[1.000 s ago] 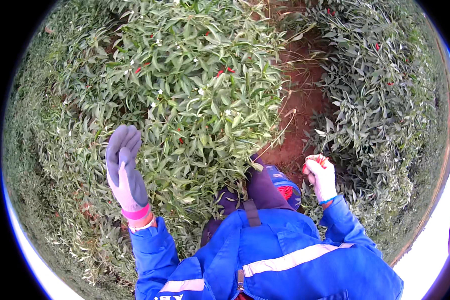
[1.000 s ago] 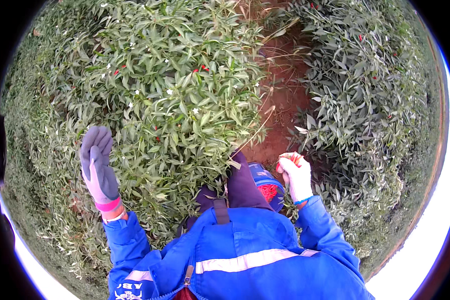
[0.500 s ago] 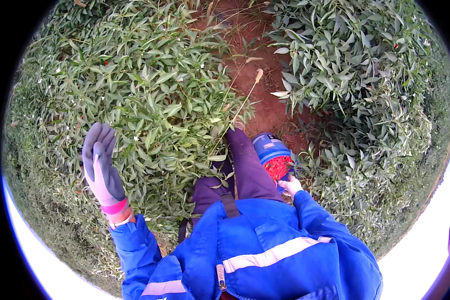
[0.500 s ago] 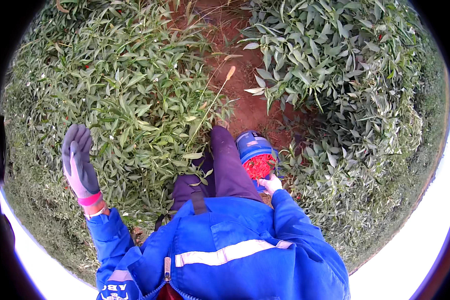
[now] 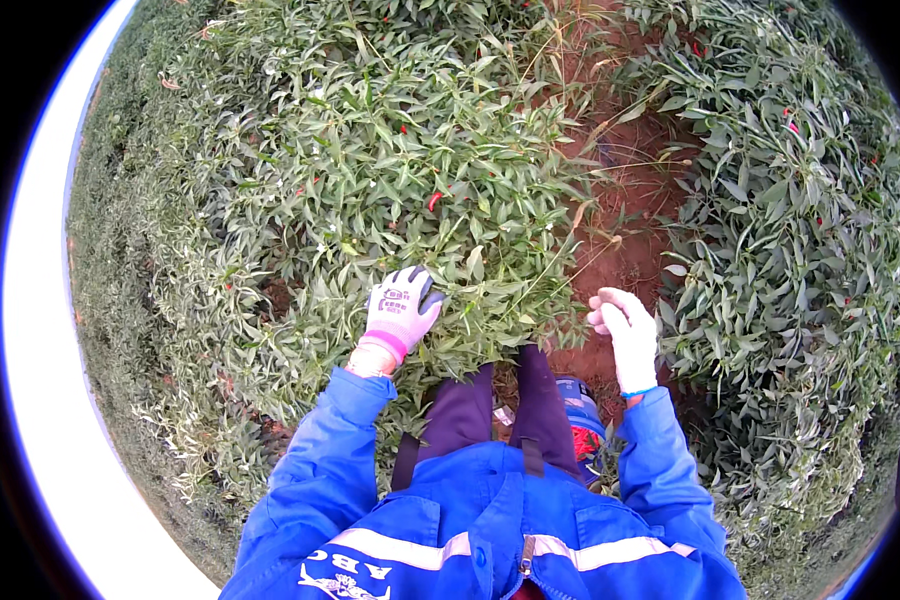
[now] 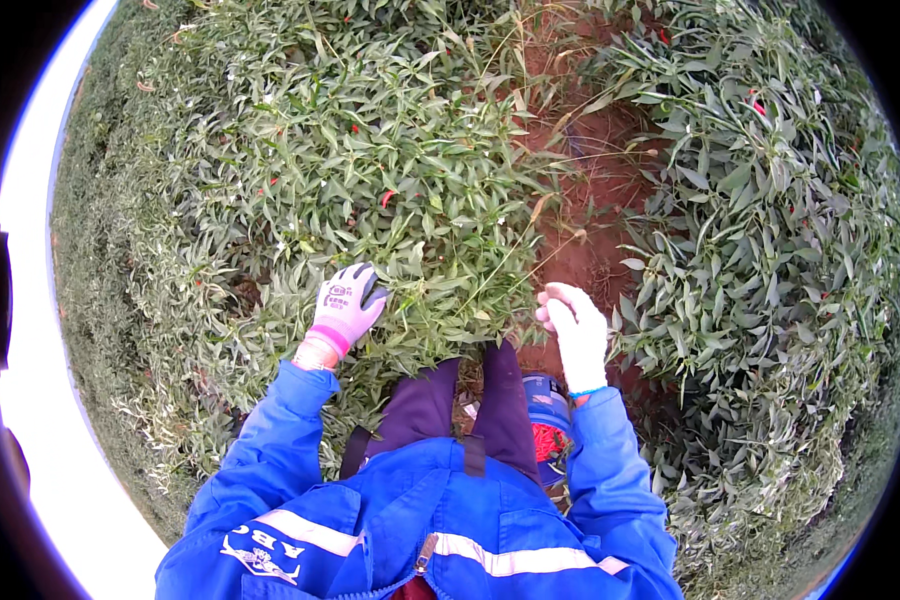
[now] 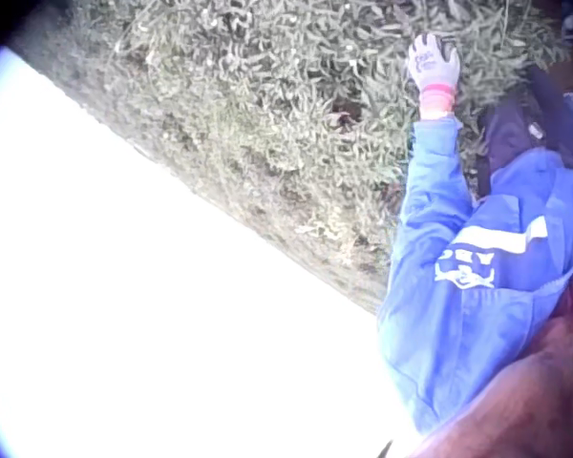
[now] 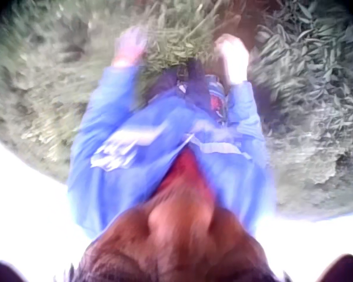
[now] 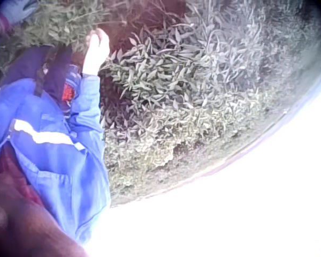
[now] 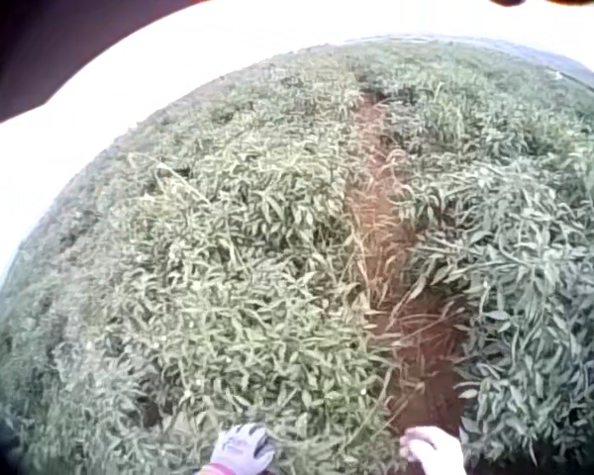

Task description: The person picks red chili peppers from plants in a field using both hands and places them into a blue bucket. The person moves between different plants to gather the peppers.

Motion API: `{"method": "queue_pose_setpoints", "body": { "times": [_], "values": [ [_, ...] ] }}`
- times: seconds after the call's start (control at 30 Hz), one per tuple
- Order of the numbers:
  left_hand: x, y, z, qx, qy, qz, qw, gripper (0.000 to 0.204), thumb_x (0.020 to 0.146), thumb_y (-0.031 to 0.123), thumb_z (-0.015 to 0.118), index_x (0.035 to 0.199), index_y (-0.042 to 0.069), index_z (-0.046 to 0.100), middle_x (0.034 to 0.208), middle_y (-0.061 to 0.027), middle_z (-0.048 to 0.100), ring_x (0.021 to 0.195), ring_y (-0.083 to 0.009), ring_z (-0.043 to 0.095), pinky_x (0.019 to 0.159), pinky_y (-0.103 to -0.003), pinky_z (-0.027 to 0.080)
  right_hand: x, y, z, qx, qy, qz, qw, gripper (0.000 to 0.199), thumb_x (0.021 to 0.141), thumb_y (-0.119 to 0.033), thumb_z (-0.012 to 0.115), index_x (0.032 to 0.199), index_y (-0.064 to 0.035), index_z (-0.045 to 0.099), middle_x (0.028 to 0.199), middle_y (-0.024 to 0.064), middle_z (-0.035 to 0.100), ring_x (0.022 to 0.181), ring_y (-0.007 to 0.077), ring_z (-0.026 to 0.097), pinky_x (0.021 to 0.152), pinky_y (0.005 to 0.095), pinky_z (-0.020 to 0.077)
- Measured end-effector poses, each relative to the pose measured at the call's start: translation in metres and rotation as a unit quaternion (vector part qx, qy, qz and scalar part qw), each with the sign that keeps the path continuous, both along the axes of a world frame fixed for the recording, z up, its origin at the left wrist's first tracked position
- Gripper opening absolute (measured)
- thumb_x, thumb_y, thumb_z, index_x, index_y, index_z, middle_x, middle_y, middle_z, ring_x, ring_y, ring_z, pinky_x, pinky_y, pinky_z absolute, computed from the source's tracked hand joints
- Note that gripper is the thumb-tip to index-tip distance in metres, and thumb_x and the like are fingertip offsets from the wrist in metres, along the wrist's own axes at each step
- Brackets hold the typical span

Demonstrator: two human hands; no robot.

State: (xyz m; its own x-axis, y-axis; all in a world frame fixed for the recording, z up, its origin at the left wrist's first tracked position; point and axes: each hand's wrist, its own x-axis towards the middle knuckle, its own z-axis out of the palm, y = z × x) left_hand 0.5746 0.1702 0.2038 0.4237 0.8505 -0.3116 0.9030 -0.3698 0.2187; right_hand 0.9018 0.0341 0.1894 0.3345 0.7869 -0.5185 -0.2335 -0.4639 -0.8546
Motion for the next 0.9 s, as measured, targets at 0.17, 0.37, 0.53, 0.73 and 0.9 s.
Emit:
{"method": "queue_pose_setpoints", "body": {
  "times": [0.17,0.37,0.53,0.73,0.9],
  "values": [
    [-0.031,-0.021,-0.017,-0.004,-0.021,-0.006,1.0,0.047,0.083,0.036,0.066,0.12,0.009,0.058,0.118,-0.011,0.061,0.11,-0.0298,0.058,0.091,-0.044,0.043,-0.091,0.131,-0.019,0.103,0.018,0.158,0.982,0.026,0.094,-0.007,0.055,0.117,-0.002,0.065,0.104,0.0041,0.068,0.091,0.0114,0.064,0.072,0.0253,0.0529],
    [-0.017,-0.015,-0.014,-0.07,-0.032,0.011,0.997,0.052,0.082,0.035,0.068,0.125,0.008,0.057,0.112,-0.01,0.061,0.106,-0.0283,0.058,0.089,-0.042,0.041,-0.147,0.204,-0.135,0.189,-0.434,0.158,0.867,0.026,0.087,-0.014,0.057,0.109,-0.0039,0.065,0.105,0.017,0.065,0.093,0.036,0.063,0.082,0.0438,0.0506],
    [-0.037,-0.022,-0.022,-0.088,-0.031,0.02,0.995,0.058,0.082,0.037,0.067,0.131,0.01,0.053,0.11,-0.009,0.06,0.104,-0.0278,0.057,0.088,-0.041,0.041,-0.164,0.223,-0.14,0.008,-0.225,0.155,0.962,0.033,0.086,-0.031,0.064,0.101,-0.0011,0.065,0.088,0.0175,0.065,0.079,0.0315,0.061,0.07,0.0418,0.047],
    [-0.046,-0.021,-0.026,-0.095,-0.066,0.038,0.993,0.057,0.082,0.036,0.068,0.131,0.011,0.054,0.11,-0.0089,0.06,0.104,-0.0277,0.058,0.088,-0.041,0.041,-0.164,0.265,-0.136,-0.109,0.001,0.113,0.988,0.028,0.086,-0.032,0.071,0.09,-0.0046,0.065,0.069,0.0056,0.066,0.047,0.0103,0.055,0.041,0.0262,0.0406],
    [-0.048,-0.016,-0.028,-0.106,-0.076,0.047,0.99,0.058,0.081,0.034,0.068,0.131,0.01,0.053,0.113,-0.0101,0.06,0.105,-0.0293,0.058,0.089,-0.042,0.042,-0.157,0.272,-0.157,-0.128,0.056,0.112,0.984,0.024,0.09,-0.028,0.066,0.091,-0.0047,0.063,0.069,0.0063,0.067,0.042,0.0092,0.051,0.037,0.0231,0.0352]
  ]
}}
